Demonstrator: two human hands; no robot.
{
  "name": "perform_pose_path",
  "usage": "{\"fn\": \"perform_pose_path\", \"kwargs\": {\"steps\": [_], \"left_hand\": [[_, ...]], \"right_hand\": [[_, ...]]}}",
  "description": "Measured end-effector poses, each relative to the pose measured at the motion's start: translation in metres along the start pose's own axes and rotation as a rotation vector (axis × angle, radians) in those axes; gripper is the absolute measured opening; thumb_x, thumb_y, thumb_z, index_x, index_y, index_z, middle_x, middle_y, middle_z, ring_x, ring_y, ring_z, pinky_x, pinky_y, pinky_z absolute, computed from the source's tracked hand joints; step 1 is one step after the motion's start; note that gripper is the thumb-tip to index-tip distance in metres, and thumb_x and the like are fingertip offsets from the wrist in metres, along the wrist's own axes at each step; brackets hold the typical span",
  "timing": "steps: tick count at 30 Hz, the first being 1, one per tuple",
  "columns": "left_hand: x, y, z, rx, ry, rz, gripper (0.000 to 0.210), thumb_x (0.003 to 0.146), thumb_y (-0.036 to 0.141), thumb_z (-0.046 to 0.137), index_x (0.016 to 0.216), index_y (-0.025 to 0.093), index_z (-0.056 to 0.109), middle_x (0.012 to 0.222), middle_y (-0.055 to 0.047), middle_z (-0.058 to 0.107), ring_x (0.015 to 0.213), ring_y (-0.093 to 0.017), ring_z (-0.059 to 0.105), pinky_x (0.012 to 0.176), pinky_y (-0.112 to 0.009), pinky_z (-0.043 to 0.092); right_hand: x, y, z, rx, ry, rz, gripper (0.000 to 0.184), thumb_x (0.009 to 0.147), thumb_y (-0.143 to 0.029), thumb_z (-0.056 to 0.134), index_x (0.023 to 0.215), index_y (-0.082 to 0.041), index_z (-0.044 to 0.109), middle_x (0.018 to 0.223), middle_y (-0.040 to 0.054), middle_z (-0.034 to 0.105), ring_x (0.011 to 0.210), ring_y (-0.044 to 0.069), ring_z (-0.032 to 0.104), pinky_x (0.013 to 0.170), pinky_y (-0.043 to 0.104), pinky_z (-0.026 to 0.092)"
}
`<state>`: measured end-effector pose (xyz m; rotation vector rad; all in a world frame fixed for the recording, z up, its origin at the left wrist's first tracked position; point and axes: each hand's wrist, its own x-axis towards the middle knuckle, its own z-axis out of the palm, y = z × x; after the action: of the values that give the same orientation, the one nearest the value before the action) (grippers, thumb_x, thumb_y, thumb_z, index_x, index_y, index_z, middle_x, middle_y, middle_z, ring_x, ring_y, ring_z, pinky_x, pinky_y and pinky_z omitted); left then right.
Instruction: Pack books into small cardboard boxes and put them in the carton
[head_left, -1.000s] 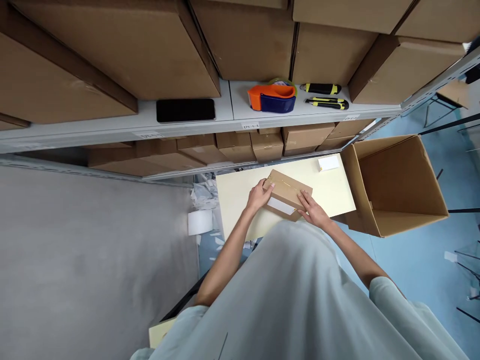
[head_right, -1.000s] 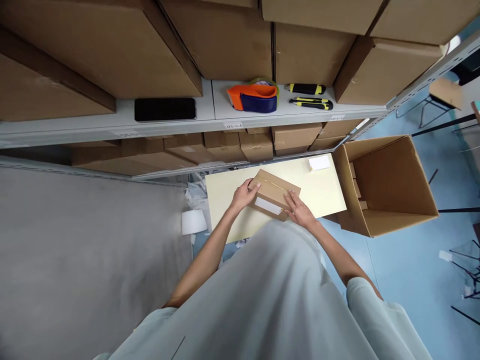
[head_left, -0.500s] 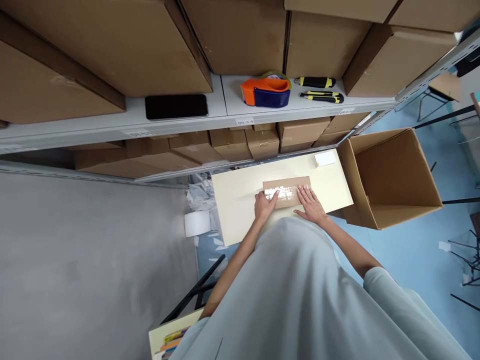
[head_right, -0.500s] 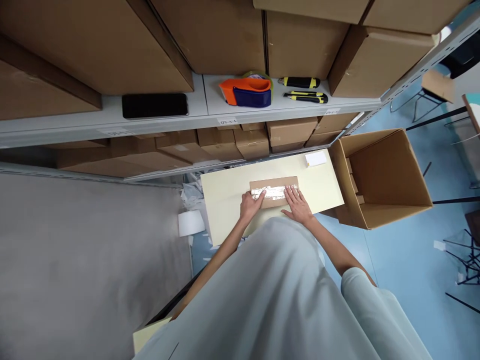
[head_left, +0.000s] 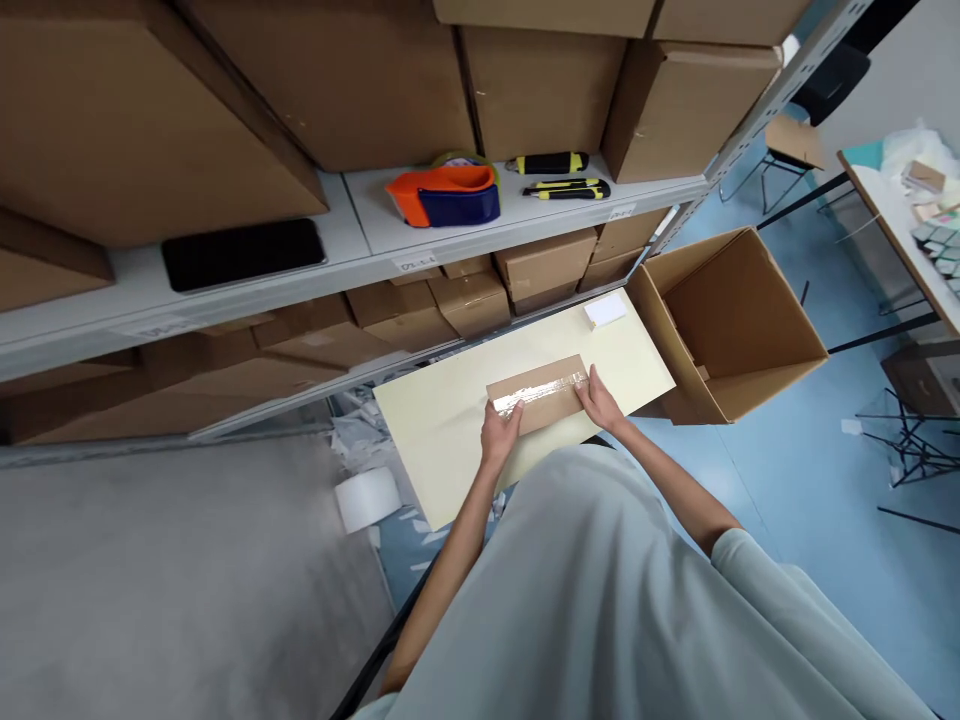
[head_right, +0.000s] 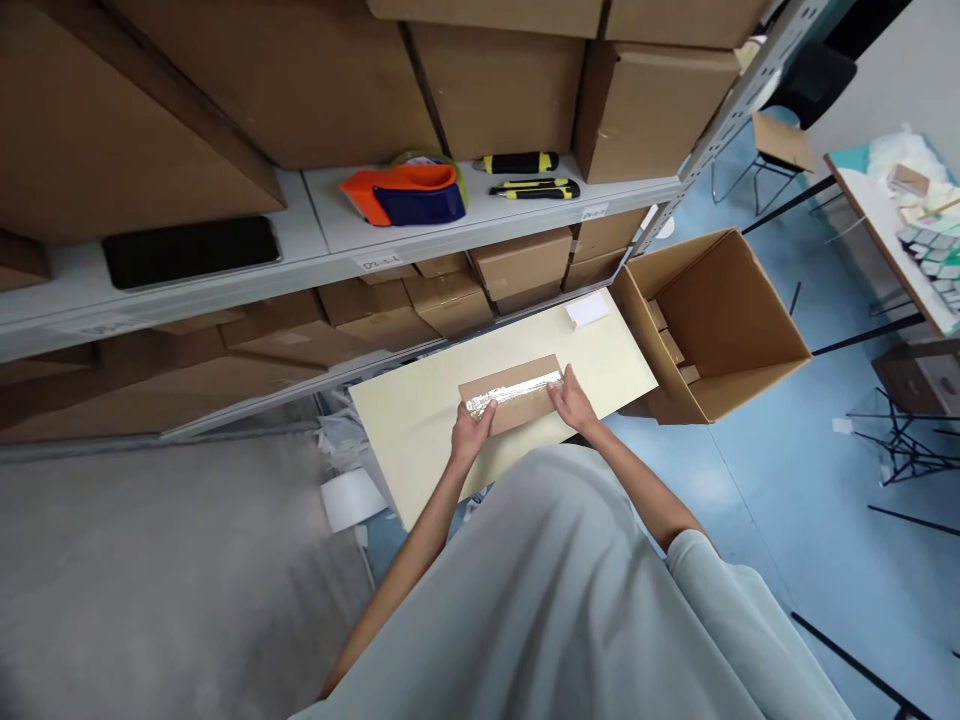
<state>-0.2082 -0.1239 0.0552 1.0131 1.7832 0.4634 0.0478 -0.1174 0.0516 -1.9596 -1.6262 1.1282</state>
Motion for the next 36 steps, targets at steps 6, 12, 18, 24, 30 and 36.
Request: {"fn": "perform_pose_path", "kwargs": {"steps": [6,12,18,24,30,36], "left_hand": [[-0.018,0.02,0.01,0.007,0.006,-0.048,0.069,0.099,0.07,0.06,0.148,0.024,0.046,0.144,-0.018,0.071,0.133,-0.037,0.069,0.113,-0.049,0.053],[-0.019,0.067,0.051,-0.073,-0.072,0.099,0.059,0.094,0.063,0.07,0.131,0.024,0.046,0.141,-0.018,0.067,0.138,-0.033,0.065,0.119,-0.049,0.051],[-0.019,0.11,0.099,-0.065,-0.095,0.078,0.052,0.092,0.054,0.072,0.122,0.026,0.04,0.145,-0.015,0.056,0.137,-0.029,0.06,0.12,-0.049,0.048],[-0.026,0.167,0.165,-0.003,-0.012,0.055,0.051,0.09,0.05,0.073,0.124,0.027,0.043,0.14,-0.011,0.058,0.132,-0.028,0.062,0.115,-0.046,0.053],[-0.033,0.256,0.249,0.024,-0.069,0.194,0.057,0.091,0.057,0.072,0.133,0.025,0.052,0.139,-0.012,0.064,0.13,-0.028,0.065,0.114,-0.044,0.055],[0.0,0.336,0.343,0.273,-0.101,0.425,0.054,0.092,0.05,0.07,0.139,0.025,0.063,0.14,-0.014,0.056,0.142,-0.032,0.056,0.122,-0.045,0.049]], "right_hand": [[-0.014,0.002,-0.025,0.095,0.094,0.042,0.073,0.109,-0.065,0.035,0.168,-0.023,0.047,0.152,0.0101,0.069,0.14,0.035,0.066,0.12,0.052,0.052],[-0.057,0.007,-0.095,0.133,0.321,0.142,0.06,0.112,-0.054,0.04,0.164,-0.029,0.055,0.146,0.0037,0.074,0.139,0.035,0.067,0.119,0.051,0.052],[-0.066,0.035,-0.153,0.218,0.421,0.197,0.058,0.112,-0.054,0.042,0.164,-0.034,0.055,0.154,0.0002,0.068,0.134,0.035,0.071,0.116,0.053,0.056],[-0.035,0.094,-0.221,0.377,0.443,0.087,0.063,0.111,-0.063,0.041,0.16,-0.029,0.061,0.159,0.0061,0.063,0.152,0.031,0.056,0.131,0.049,0.044],[-0.013,0.169,-0.298,0.496,0.48,0.195,0.057,0.111,-0.059,0.047,0.157,-0.03,0.064,0.146,0.0102,0.066,0.136,0.028,0.065,0.113,0.039,0.057],[0.009,0.249,-0.345,0.566,0.615,0.329,0.058,0.11,-0.06,0.05,0.155,-0.027,0.066,0.139,0.0124,0.067,0.135,0.03,0.062,0.118,0.044,0.052]]}}
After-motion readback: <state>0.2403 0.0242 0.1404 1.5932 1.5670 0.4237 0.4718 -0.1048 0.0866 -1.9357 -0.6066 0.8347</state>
